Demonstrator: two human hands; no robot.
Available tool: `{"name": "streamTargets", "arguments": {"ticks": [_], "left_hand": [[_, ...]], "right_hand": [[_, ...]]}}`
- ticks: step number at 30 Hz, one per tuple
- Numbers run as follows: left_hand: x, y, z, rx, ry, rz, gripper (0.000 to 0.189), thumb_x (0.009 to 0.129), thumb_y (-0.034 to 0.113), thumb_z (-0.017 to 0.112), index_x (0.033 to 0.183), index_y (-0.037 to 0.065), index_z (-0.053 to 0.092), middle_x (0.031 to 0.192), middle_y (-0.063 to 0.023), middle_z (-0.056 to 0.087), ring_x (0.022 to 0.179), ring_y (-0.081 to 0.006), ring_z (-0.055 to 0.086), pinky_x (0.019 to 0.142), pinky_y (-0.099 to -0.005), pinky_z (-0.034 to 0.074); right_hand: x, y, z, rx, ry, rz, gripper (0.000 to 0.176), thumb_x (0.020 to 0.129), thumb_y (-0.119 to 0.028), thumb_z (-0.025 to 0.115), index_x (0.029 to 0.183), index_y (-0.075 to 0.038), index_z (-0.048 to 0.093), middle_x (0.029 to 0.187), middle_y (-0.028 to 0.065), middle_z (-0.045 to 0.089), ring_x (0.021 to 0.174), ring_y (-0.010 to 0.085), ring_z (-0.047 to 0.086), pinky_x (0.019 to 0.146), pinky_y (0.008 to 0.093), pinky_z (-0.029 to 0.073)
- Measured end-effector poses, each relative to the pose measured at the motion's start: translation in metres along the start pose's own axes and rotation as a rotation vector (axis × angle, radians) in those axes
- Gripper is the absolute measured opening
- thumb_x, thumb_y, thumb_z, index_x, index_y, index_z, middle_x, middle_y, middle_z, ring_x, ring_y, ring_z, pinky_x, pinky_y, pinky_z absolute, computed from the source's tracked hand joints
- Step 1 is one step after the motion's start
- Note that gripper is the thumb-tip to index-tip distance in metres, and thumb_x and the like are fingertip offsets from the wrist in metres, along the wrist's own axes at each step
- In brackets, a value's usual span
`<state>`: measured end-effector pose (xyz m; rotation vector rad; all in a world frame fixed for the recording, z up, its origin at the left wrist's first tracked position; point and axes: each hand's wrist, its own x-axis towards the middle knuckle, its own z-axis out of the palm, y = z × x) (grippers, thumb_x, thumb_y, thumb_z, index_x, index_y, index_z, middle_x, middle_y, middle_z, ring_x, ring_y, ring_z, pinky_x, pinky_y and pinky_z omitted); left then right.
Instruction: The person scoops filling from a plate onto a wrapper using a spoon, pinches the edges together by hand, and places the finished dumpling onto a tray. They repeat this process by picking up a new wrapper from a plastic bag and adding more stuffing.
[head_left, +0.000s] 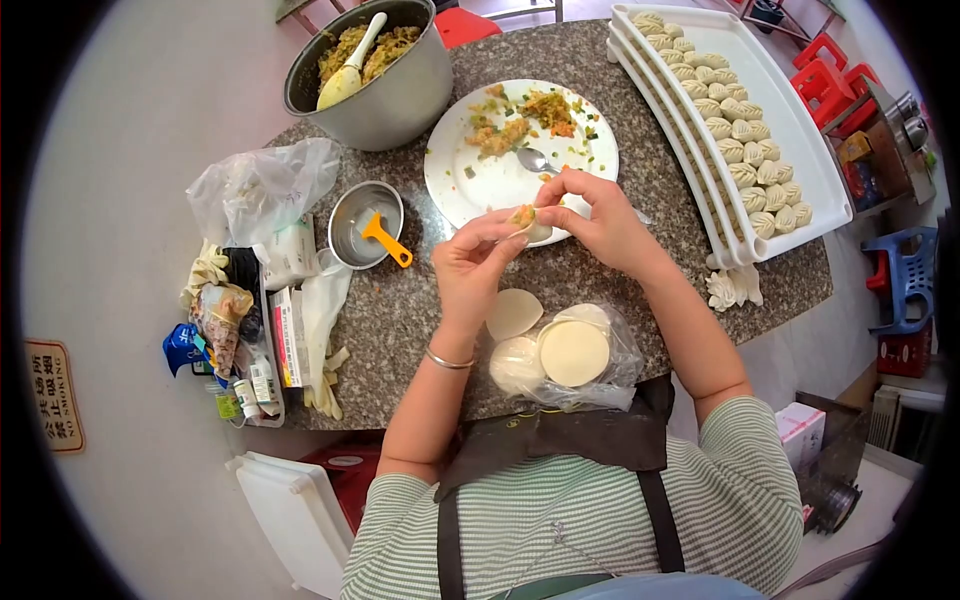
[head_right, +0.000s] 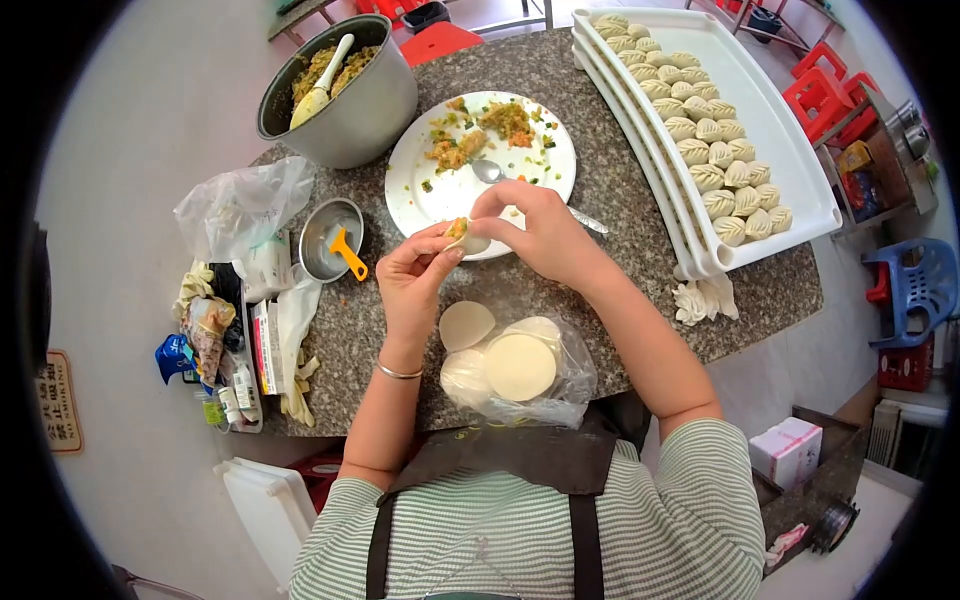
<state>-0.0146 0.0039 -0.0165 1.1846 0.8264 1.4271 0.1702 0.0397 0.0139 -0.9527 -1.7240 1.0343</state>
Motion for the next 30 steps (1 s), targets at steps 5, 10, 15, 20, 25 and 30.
{"name": "streamTargets", "arguments": {"ticks": [5,10,15,20,25,30], "left_hand": [[-0.002,-0.001,0.003,-0.009,0.013,0.008,0.016,0.082,-0.005,0.069,0.097,-0.002,0.068,0.108,-0.0167,0.066,0.093,-0.0152,0.065,0.082,-0.0261,0.055],[-0.003,0.016,0.014,0.166,0.146,-0.059,0.021,0.083,-0.004,0.068,0.104,-0.003,0.067,0.111,-0.0163,0.065,0.094,-0.0153,0.064,0.079,-0.0233,0.055],[-0.001,-0.001,0.002,0.271,0.032,0.106,0.022,0.084,-0.004,0.067,0.106,-0.003,0.067,0.113,-0.0152,0.064,0.095,-0.0147,0.064,0.078,-0.0234,0.055],[-0.002,-0.005,0.001,0.138,-0.012,0.084,0.017,0.085,-0.003,0.067,0.102,-0.003,0.068,0.113,-0.0157,0.065,0.095,-0.0144,0.064,0.078,-0.0233,0.054],[-0.004,-0.004,0.005,0.05,0.071,0.04,0.015,0.084,-0.002,0.068,0.099,-0.001,0.068,0.11,-0.0139,0.065,0.092,-0.0132,0.064,0.076,-0.0236,0.055],[-0.004,0.005,0.006,0.263,0.069,0.053,0.02,0.084,-0.002,0.068,0.104,-0.001,0.067,0.111,-0.0129,0.065,0.094,-0.013,0.063,0.076,-0.0231,0.054]], "right_hand": [[-0.003,0.001,0.007,-0.085,0.015,-0.065,0.013,0.084,-0.014,0.065,0.084,-0.001,0.064,0.08,0.0083,0.064,0.077,0.0233,0.06,0.071,0.0333,0.045],[-0.002,0.001,0.008,-0.188,0.039,-0.231,0.012,0.083,-0.013,0.065,0.083,-0.001,0.063,0.079,0.0094,0.063,0.077,0.0254,0.06,0.071,0.0334,0.045],[-0.004,0.003,0.009,-0.11,0.081,-0.093,0.011,0.084,-0.011,0.063,0.084,0.0,0.063,0.079,0.0105,0.063,0.078,0.0265,0.06,0.076,0.0349,0.046],[-0.003,0.0,0.003,-0.056,-0.01,-0.016,0.011,0.084,-0.012,0.063,0.084,0.0,0.062,0.079,0.0105,0.062,0.078,0.0267,0.059,0.076,0.0351,0.046],[-0.004,0.002,0.011,-0.131,0.047,-0.109,0.013,0.084,-0.013,0.064,0.083,-0.001,0.061,0.08,0.0104,0.062,0.078,0.0267,0.059,0.075,0.0357,0.045],[-0.004,0.001,0.011,-0.143,0.001,-0.141,0.013,0.083,-0.013,0.063,0.083,0.0,0.062,0.081,0.0114,0.062,0.079,0.0281,0.059,0.075,0.0381,0.045]]}}
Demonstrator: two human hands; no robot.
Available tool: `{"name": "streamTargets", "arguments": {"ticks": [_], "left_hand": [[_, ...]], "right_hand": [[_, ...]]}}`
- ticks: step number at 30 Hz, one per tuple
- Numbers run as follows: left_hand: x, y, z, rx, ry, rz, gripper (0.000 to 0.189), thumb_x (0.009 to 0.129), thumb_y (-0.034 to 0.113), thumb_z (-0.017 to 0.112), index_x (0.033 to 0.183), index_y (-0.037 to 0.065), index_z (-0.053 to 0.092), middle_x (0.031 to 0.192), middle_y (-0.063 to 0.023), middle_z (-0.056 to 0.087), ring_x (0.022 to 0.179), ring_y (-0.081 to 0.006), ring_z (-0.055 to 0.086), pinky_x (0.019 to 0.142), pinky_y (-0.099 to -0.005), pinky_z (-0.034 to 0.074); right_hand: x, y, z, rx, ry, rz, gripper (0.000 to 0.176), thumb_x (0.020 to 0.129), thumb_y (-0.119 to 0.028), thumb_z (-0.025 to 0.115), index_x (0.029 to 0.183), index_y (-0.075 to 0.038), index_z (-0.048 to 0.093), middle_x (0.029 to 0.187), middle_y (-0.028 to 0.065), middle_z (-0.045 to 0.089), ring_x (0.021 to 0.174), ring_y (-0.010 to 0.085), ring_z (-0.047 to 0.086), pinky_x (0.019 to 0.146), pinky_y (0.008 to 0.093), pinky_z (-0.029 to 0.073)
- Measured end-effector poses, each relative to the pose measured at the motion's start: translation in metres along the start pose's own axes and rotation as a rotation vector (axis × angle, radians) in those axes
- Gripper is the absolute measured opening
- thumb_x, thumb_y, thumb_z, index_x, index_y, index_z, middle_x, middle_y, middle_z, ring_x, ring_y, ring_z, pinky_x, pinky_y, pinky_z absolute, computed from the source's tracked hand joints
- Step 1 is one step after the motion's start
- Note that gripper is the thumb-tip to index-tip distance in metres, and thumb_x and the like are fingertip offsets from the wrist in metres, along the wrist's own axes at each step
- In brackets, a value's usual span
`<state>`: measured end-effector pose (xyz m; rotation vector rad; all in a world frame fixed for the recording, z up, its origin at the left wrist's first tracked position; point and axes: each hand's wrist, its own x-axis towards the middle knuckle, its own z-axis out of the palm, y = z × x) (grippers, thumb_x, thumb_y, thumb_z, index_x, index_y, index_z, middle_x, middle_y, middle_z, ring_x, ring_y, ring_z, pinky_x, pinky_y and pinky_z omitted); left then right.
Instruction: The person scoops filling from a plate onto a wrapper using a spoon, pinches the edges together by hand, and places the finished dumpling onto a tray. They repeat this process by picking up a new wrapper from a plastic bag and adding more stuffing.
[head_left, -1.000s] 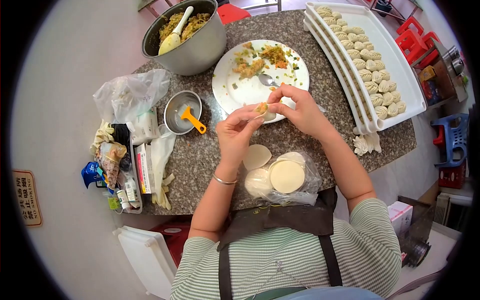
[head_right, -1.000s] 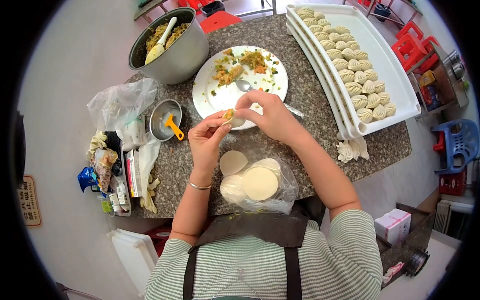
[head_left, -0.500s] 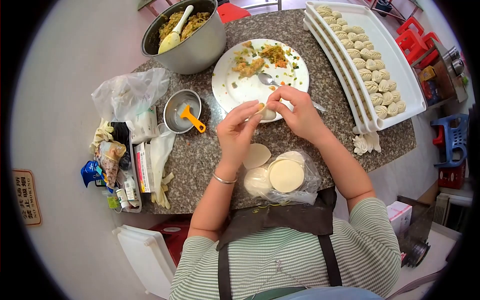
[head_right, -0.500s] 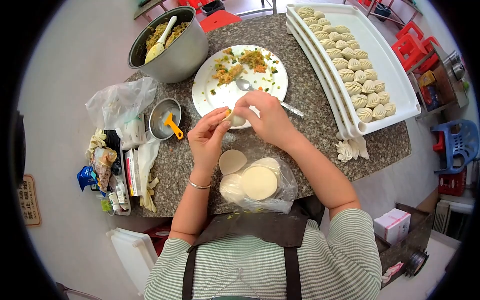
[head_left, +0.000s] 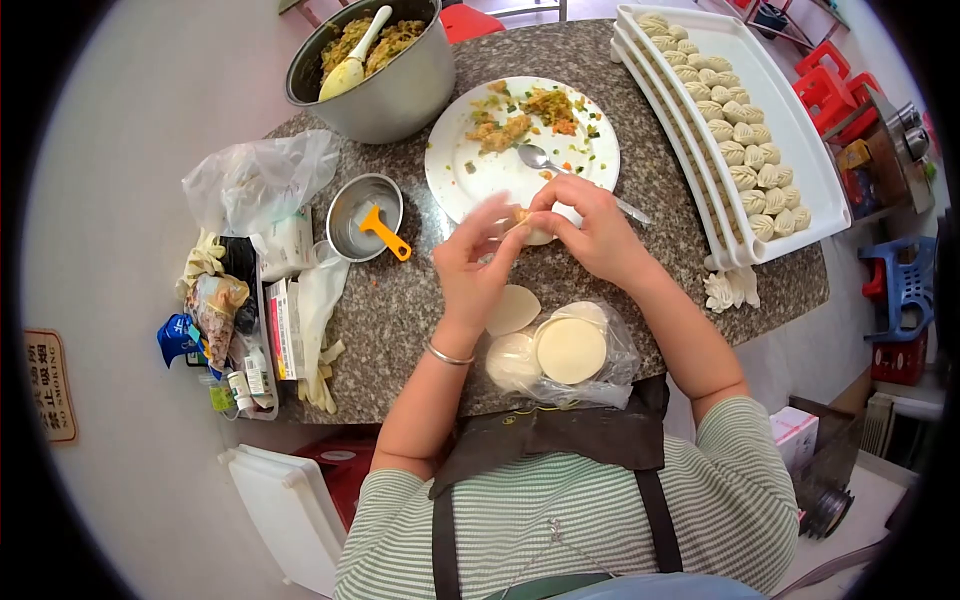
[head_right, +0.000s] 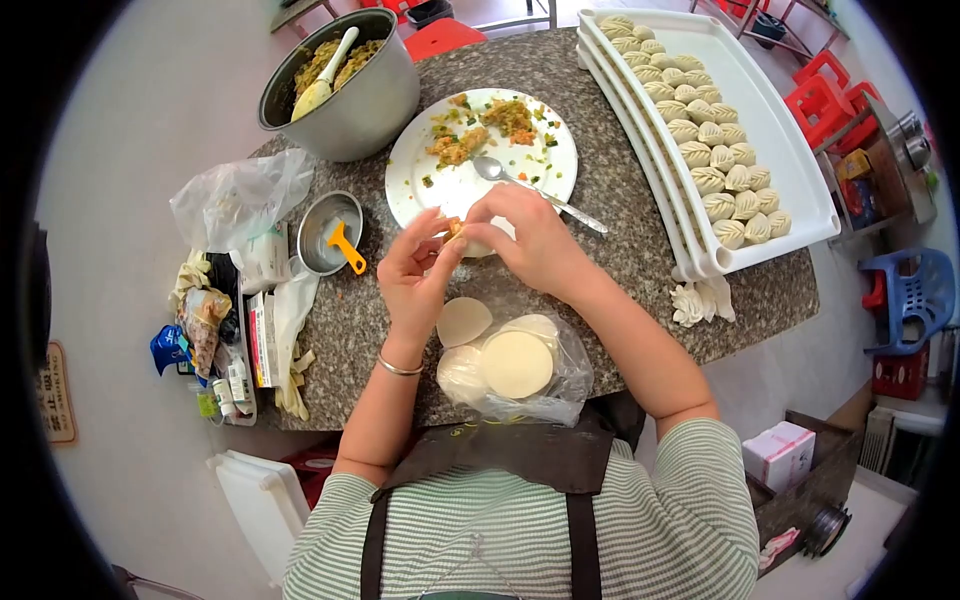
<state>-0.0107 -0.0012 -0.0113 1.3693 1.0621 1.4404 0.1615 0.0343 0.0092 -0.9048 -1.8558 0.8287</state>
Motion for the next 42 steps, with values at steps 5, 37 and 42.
{"name": "streamTargets", "arguments": {"ticks": [5,37,42], "left_hand": [[0.002,-0.006,-0.001,0.039,-0.049,0.045,0.021,0.085,-0.003,0.066,0.106,-0.002,0.068,0.113,-0.0142,0.064,0.095,-0.0142,0.063,0.079,-0.0237,0.053],[0.001,-0.015,-0.001,-0.14,-0.049,0.05,0.019,0.086,-0.002,0.066,0.104,-0.002,0.069,0.111,-0.0128,0.063,0.095,-0.0147,0.062,0.079,-0.024,0.054],[0.001,-0.016,0.0,-0.106,-0.051,0.103,0.014,0.086,-0.002,0.066,0.1,-0.002,0.068,0.107,-0.0124,0.065,0.095,-0.0144,0.062,0.078,-0.0245,0.054]], "right_hand": [[-0.001,0.005,-0.002,0.057,0.039,0.111,0.014,0.084,-0.014,0.064,0.085,0.001,0.062,0.081,0.0108,0.063,0.081,0.0249,0.06,0.077,0.0356,0.045],[0.001,0.002,0.0,0.067,0.038,0.129,0.012,0.086,-0.01,0.062,0.086,0.002,0.06,0.082,0.0112,0.061,0.08,0.0251,0.06,0.077,0.033,0.046],[0.001,0.0,-0.001,-0.049,0.027,0.027,0.012,0.084,-0.011,0.064,0.085,0.0,0.061,0.082,0.011,0.062,0.082,0.027,0.058,0.079,0.0356,0.045]]}}
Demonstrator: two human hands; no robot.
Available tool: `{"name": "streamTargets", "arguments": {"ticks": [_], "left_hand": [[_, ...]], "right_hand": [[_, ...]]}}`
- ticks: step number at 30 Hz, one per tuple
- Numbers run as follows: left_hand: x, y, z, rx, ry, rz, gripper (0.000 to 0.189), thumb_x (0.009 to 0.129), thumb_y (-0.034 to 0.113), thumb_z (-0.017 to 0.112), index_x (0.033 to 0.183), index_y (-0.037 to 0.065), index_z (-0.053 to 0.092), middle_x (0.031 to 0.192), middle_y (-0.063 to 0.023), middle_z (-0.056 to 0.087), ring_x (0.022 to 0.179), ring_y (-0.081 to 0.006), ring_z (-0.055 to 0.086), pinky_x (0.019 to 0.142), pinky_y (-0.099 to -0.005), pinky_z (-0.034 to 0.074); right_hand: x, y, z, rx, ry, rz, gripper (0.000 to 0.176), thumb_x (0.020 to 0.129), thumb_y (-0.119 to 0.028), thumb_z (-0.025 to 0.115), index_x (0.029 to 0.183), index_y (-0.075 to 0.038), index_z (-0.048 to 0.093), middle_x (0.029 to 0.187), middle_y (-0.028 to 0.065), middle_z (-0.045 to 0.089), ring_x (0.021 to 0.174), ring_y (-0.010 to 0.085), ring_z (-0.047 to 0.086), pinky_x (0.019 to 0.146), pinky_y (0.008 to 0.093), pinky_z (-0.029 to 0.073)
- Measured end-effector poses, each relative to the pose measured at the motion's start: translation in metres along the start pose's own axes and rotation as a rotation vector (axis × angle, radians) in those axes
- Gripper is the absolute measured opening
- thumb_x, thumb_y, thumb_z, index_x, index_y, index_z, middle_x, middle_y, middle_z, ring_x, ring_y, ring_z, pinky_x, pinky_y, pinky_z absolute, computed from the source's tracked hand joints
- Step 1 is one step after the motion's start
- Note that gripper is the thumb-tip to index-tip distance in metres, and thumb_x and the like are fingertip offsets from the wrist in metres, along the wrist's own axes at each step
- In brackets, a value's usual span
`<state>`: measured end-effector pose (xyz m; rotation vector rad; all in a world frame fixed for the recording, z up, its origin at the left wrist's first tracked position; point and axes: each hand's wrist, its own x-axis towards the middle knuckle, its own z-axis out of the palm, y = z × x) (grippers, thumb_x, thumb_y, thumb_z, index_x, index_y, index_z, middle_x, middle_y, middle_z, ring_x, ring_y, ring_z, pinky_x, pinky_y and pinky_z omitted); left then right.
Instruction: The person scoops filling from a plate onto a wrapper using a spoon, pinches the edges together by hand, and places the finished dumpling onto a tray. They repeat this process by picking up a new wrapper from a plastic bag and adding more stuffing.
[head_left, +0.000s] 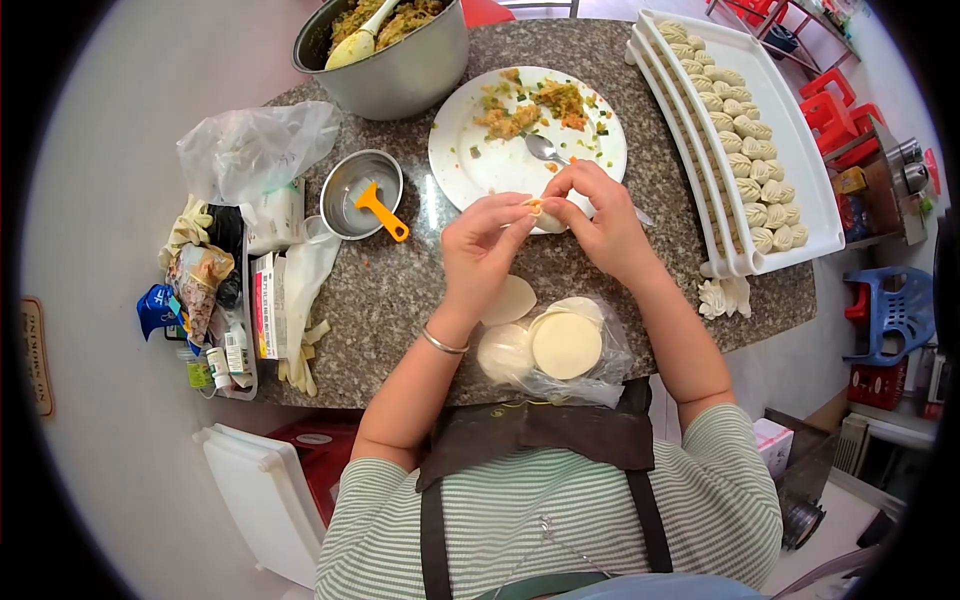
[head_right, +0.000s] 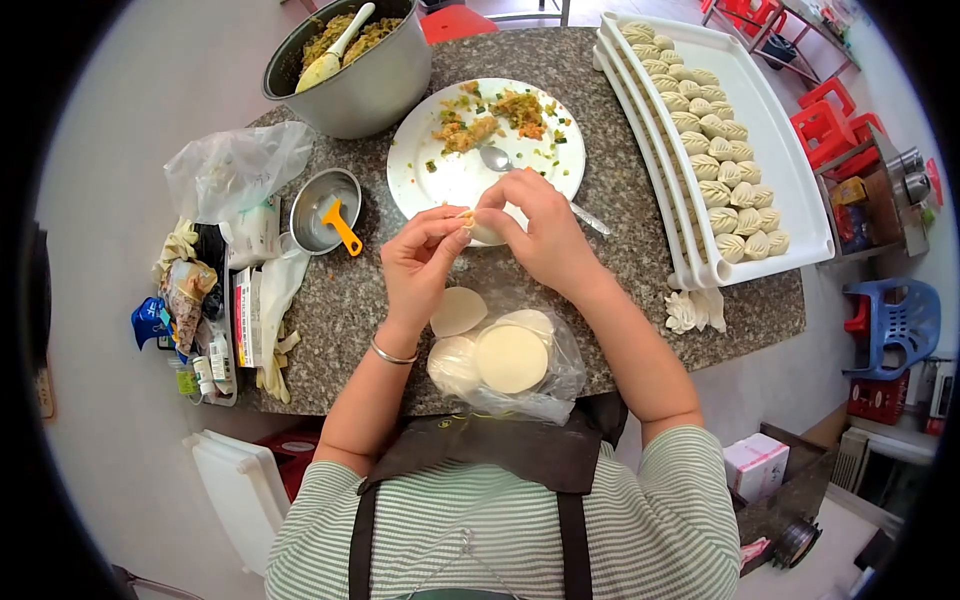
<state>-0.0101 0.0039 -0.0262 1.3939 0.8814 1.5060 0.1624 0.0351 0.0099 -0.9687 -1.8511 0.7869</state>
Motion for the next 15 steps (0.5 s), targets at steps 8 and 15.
{"name": "streamTargets", "arguments": {"ticks": [8,15], "left_hand": [[-0.001,0.01,0.005,-0.152,0.127,-0.156,0.015,0.085,-0.001,0.067,0.1,-0.001,0.067,0.106,-0.0118,0.064,0.093,-0.012,0.062,0.074,-0.0235,0.055],[-0.001,0.002,0.001,0.098,0.051,0.019,0.016,0.086,-0.003,0.065,0.102,-0.002,0.068,0.107,-0.0117,0.063,0.093,-0.0128,0.062,0.078,-0.0237,0.054]], "right_hand": [[-0.002,-0.001,0.01,-0.02,0.069,-0.063,0.009,0.081,-0.01,0.065,0.081,-0.001,0.063,0.082,0.0101,0.063,0.082,0.0285,0.058,0.08,0.0388,0.044],[-0.005,0.002,0.012,0.086,0.128,0.043,0.009,0.084,-0.009,0.062,0.081,-0.001,0.061,0.081,0.0098,0.061,0.082,0.0271,0.058,0.081,0.0363,0.044]]}}
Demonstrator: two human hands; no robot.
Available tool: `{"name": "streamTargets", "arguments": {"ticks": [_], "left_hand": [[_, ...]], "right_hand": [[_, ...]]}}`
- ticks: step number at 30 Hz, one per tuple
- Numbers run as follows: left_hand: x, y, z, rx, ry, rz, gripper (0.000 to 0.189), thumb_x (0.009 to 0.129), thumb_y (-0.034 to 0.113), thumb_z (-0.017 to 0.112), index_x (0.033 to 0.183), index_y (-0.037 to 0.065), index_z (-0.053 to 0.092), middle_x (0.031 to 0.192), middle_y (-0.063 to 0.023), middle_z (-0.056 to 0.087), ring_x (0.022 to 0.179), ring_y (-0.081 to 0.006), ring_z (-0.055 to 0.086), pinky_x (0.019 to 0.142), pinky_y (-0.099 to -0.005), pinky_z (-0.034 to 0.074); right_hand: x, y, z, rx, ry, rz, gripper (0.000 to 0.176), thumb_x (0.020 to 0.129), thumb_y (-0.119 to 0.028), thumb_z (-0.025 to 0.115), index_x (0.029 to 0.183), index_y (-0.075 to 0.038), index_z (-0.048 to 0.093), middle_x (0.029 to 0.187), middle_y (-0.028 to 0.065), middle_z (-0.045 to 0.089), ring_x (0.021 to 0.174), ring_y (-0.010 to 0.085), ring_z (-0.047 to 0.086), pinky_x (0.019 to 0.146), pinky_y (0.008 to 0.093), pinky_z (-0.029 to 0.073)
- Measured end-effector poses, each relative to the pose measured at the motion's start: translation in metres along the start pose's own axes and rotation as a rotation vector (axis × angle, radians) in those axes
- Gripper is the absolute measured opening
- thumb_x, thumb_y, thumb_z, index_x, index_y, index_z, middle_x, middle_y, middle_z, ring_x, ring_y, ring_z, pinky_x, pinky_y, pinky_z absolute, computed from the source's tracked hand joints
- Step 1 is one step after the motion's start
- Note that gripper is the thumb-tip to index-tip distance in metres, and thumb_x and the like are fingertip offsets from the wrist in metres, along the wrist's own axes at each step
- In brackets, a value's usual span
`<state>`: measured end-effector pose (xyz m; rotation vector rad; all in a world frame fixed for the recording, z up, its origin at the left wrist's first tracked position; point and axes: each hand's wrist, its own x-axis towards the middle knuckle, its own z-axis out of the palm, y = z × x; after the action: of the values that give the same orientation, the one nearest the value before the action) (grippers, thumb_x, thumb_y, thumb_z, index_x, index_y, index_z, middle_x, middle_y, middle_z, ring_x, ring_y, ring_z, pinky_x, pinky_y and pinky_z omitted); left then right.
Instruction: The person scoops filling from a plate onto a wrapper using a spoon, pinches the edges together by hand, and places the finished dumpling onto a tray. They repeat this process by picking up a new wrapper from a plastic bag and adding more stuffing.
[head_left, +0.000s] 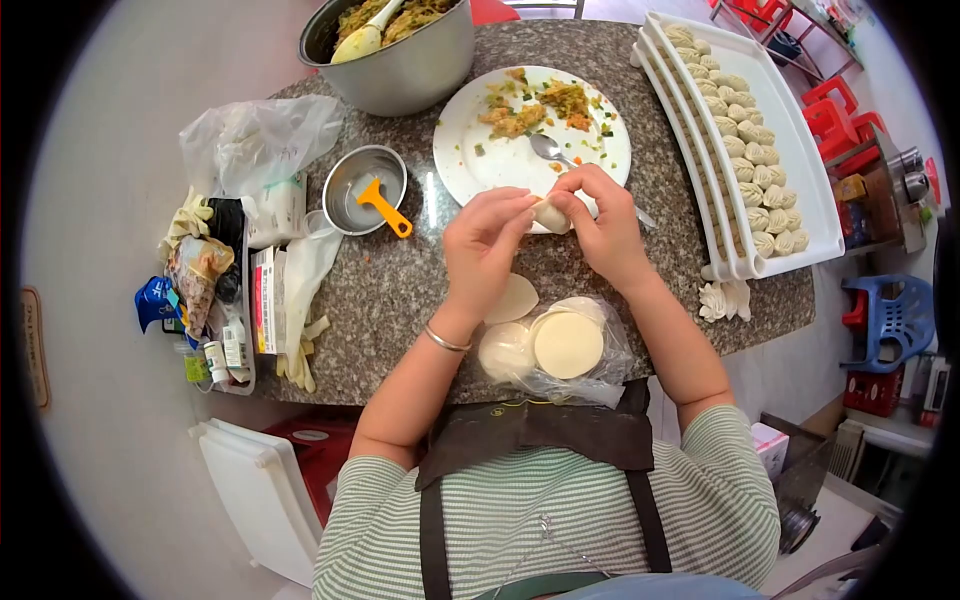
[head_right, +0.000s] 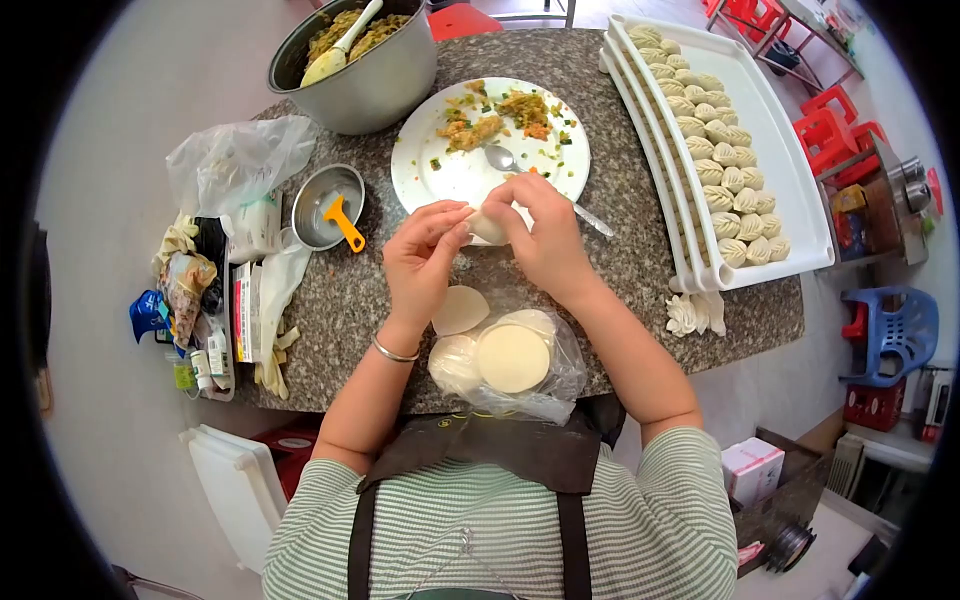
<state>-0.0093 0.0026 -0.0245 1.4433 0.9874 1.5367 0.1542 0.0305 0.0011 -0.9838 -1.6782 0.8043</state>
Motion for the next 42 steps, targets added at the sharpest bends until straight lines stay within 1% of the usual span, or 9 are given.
{"name": "streamTargets", "arguments": {"ticks": [4,14,20,22,24,27,35,40,42], "left_hand": [[0.001,0.0,0.0,-0.117,-0.029,0.001,0.013,0.086,-0.002,0.065,0.099,-0.002,0.069,0.106,-0.0119,0.063,0.092,-0.0132,0.062,0.079,-0.0252,0.054],[-0.001,0.003,0.005,-0.23,0.031,-0.098,0.016,0.085,-0.004,0.064,0.101,0.0,0.065,0.103,-0.007,0.062,0.093,-0.0136,0.062,0.075,-0.024,0.055],[-0.001,-0.004,-0.002,0.005,-0.012,-0.039,0.014,0.085,-0.003,0.065,0.1,-0.003,0.065,0.103,-0.007,0.063,0.092,-0.012,0.062,0.077,-0.023,0.054],[0.0,-0.005,-0.003,-0.197,-0.025,-0.223,0.014,0.085,-0.003,0.066,0.098,-0.002,0.067,0.1,-0.0063,0.064,0.089,-0.0108,0.062,0.076,-0.022,0.052],[0.0,-0.004,-0.002,-0.158,-0.014,-0.161,0.012,0.085,-0.003,0.066,0.097,-0.002,0.068,0.1,-0.0061,0.064,0.087,-0.01,0.062,0.075,-0.0214,0.052],[0.0,0.001,0.0,-0.106,-0.012,-0.1,0.01,0.085,-0.003,0.067,0.095,-0.002,0.069,0.099,-0.0058,0.065,0.084,-0.0088,0.062,0.074,-0.0207,0.051],[-0.003,-0.001,0.004,-0.185,0.064,-0.117,0.012,0.085,-0.002,0.067,0.097,0.001,0.068,0.1,-0.0054,0.065,0.084,-0.0083,0.061,0.074,-0.0208,0.051],[-0.002,0.013,0.009,-0.684,0.056,-0.55,0.01,0.091,0.006,0.062,0.1,0.001,0.063,0.1,-0.0071,0.065,0.092,-0.0138,0.064,0.082,-0.0286,0.054],[-0.002,0.01,0.006,-0.714,0.034,-0.574,0.011,0.092,0.009,0.061,0.101,0.002,0.063,0.101,-0.007,0.066,0.092,-0.0142,0.064,0.082,-0.0289,0.054]], "right_hand": [[0.006,-0.003,-0.008,-0.005,-0.131,0.039,0.01,0.085,-0.009,0.062,0.081,0.0,0.06,0.081,0.0093,0.061,0.081,0.0257,0.058,0.081,0.0349,0.044],[0.001,-0.004,0.005,-0.031,-0.021,-0.113,0.007,0.082,-0.008,0.065,0.083,-0.001,0.063,0.08,0.0094,0.063,0.079,0.0252,0.059,0.075,0.0337,0.046],[-0.003,0.0,0.006,-0.014,0.037,-0.025,0.008,0.082,-0.008,0.065,0.082,-0.001,0.063,0.078,0.0094,0.062,0.078,0.0236,0.06,0.074,0.0331,0.046],[-0.001,0.002,0.003,-0.001,0.037,0.013,0.008,0.082,-0.008,0.065,0.081,0.0,0.062,0.079,0.0094,0.062,0.078,0.0233,0.06,0.074,0.0328,0.046],[0.001,0.003,-0.003,0.005,-0.122,0.074,0.011,0.088,-0.011,0.063,0.087,0.0,0.061,0.083,0.0056,0.06,0.079,0.0145,0.056,0.075,0.0271,0.045],[0.003,-0.001,-0.002,0.002,-0.126,0.038,0.008,0.082,-0.008,0.065,0.081,0.0,0.062,0.08,0.009,0.063,0.079,0.0232,0.06,0.076,0.0332,0.046],[0.001,-0.005,0.004,-0.019,-0.067,-0.023,0.008,0.084,-0.008,0.063,0.082,0.0,0.063,0.08,0.009,0.063,0.079,0.0224,0.06,0.076,0.0323,0.046],[-0.002,0.0,0.007,0.06,0.002,0.016,0.008,0.085,-0.008,0.062,0.084,0.0,0.063,0.08,0.0091,0.062,0.078,0.0209,0.06,0.074,0.0308,0.046],[-0.003,0.0,0.007,0.125,-0.056,0.081,0.008,0.086,-0.009,0.062,0.086,0.0,0.062,0.081,0.009,0.061,0.079,0.0205,0.059,0.075,0.0312,0.046]]}}
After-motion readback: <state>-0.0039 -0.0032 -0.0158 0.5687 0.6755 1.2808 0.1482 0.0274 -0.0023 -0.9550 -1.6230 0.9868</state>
